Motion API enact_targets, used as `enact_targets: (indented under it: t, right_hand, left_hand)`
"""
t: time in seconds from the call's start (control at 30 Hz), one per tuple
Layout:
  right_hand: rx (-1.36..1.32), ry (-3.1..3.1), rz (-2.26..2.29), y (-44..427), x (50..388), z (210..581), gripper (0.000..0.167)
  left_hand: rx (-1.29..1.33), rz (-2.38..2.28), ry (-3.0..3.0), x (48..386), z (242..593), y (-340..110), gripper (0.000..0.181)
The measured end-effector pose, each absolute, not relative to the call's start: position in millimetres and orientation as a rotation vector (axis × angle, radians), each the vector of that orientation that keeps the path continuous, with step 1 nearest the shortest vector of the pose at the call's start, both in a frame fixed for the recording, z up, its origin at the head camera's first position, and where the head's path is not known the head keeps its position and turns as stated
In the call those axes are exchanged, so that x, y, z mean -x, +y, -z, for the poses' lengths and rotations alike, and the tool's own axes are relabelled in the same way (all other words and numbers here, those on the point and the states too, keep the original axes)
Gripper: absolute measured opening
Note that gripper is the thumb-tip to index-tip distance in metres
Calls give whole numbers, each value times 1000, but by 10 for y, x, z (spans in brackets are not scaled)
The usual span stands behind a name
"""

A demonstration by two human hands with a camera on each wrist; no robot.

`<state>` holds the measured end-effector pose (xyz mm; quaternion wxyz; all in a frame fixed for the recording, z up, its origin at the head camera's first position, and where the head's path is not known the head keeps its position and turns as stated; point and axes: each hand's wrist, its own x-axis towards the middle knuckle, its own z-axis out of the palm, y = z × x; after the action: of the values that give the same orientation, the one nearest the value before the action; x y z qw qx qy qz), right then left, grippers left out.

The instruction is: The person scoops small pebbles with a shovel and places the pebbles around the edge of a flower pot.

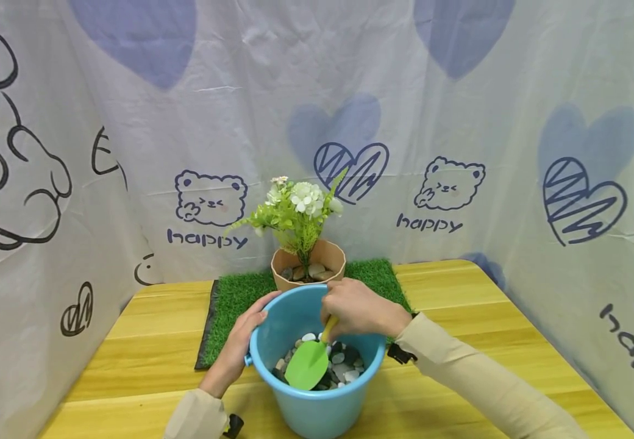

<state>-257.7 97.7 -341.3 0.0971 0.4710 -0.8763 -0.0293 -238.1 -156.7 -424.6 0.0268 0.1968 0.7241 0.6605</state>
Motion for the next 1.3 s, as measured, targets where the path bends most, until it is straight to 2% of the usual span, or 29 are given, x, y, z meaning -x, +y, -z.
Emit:
enact_targets:
  t: [0.53,1.3]
  right_hand:
    - [-1403,-2571,82,925,2577,3518,19]
    - [-1313,-2711,-141,1050,2650,3352,21]
  left_hand:
    - [-601,-2044,2232,2383,4268,-1572,50]
    - [-626,-2039,2221,2382,4253,-1574,50]
